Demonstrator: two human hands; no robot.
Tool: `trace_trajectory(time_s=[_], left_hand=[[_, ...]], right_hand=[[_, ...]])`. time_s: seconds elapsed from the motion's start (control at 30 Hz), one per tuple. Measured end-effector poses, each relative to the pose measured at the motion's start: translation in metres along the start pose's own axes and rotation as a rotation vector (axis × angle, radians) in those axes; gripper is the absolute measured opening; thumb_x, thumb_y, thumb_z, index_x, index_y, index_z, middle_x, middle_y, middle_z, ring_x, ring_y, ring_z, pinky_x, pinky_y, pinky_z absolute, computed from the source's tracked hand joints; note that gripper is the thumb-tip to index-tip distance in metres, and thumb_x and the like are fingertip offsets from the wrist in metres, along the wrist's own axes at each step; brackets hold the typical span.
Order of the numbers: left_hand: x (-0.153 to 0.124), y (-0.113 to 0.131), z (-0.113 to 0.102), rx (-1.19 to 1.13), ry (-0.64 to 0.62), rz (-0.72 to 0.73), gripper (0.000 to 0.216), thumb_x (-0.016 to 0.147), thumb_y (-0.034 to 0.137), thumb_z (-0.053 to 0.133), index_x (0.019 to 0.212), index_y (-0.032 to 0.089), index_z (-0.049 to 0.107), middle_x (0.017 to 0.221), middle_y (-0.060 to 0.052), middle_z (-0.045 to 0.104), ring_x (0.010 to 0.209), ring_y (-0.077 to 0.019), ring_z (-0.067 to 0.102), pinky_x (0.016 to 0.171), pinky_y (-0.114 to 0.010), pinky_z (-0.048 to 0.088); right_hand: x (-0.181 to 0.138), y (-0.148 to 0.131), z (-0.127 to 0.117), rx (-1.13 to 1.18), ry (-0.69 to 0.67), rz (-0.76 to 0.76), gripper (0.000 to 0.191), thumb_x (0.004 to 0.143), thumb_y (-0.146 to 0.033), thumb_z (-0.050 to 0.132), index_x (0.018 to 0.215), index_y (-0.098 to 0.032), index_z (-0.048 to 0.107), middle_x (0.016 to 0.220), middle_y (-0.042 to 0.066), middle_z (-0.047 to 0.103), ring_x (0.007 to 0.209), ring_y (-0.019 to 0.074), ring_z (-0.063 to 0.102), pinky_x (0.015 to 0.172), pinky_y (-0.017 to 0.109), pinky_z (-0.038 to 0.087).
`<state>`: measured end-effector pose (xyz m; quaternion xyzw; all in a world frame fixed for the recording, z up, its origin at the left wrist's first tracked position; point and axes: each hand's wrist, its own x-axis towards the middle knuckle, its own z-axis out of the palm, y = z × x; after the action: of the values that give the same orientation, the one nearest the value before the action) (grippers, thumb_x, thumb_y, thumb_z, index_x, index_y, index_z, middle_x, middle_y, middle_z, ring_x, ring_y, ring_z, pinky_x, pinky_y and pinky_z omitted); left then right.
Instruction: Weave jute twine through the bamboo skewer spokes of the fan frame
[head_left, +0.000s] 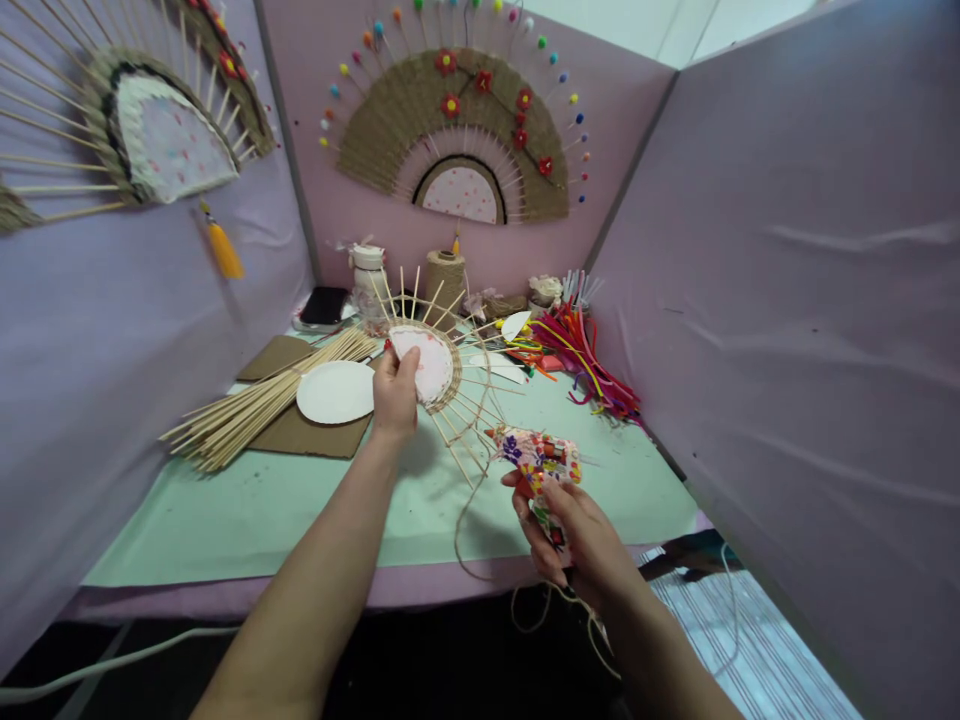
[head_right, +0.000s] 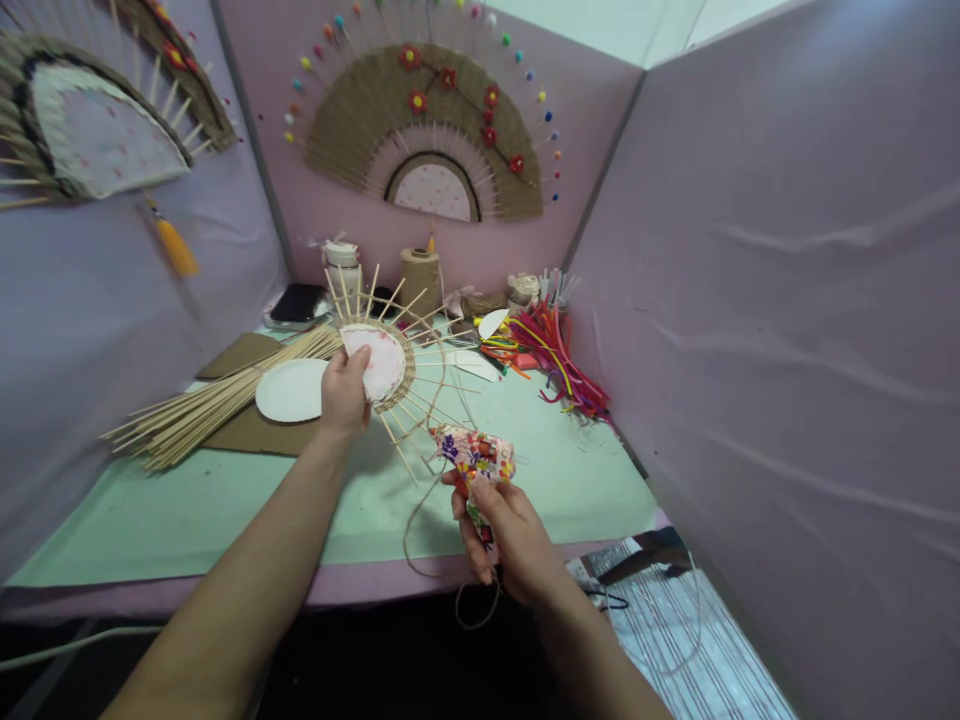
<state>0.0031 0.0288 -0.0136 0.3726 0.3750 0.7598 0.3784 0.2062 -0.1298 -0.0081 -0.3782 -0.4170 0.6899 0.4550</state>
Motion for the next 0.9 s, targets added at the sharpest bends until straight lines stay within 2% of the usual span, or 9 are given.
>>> trace_trajectory(time_s=[0.23,0.43,0.6,0.9], left_hand=[[-0.01,0.009,0.002,0.089,0.009,0.219,0.028,0.08,0.041,0.06,0.097,0.018,0.062,0.095,-0.005,0.067,0.091,-0.0176,0.063,0.082,-0.025,0.048],[-0.021,0.022,0.006,0.065,-0.001,0.295,0.027,0.081,0.042,0.061,0.095,0.019,0.062,0.089,-0.003,0.065,0.085,-0.0166,0.061,0.078,-0.024,0.047],[-0.021,0.021,0.003,0.023,-0.024,0.393,0.026,0.081,0.042,0.064,0.091,0.017,0.062,0.084,-0.001,0.063,0.078,-0.0136,0.058,0.073,-0.024,0.047],[-0.025,0.023,0.001,0.052,-0.002,0.459,0.026,0.082,0.043,0.063,0.09,0.018,0.061,0.081,0.0,0.062,0.075,-0.0126,0.057,0.071,-0.024,0.048]], right_hand=[[0.01,0.004,0.006,0.106,0.087,0.05,0.041,0.082,-0.052,0.063,0.101,-0.016,0.062,0.07,-0.004,0.055,0.031,0.0003,0.031,0.026,0.015,0.027],[0.01,0.003,0.007,0.159,0.07,0.067,0.04,0.079,-0.051,0.066,0.097,-0.016,0.062,0.069,-0.005,0.055,0.031,-0.0002,0.03,0.025,0.014,0.025],[0.008,0.004,0.006,0.191,0.036,0.072,0.04,0.078,-0.051,0.068,0.096,-0.015,0.063,0.069,-0.005,0.055,0.03,-0.001,0.03,0.025,0.014,0.024],[0.008,0.006,0.006,0.247,-0.017,0.057,0.038,0.076,-0.05,0.07,0.091,-0.016,0.064,0.069,-0.005,0.057,0.029,-0.0011,0.032,0.024,0.013,0.026]])
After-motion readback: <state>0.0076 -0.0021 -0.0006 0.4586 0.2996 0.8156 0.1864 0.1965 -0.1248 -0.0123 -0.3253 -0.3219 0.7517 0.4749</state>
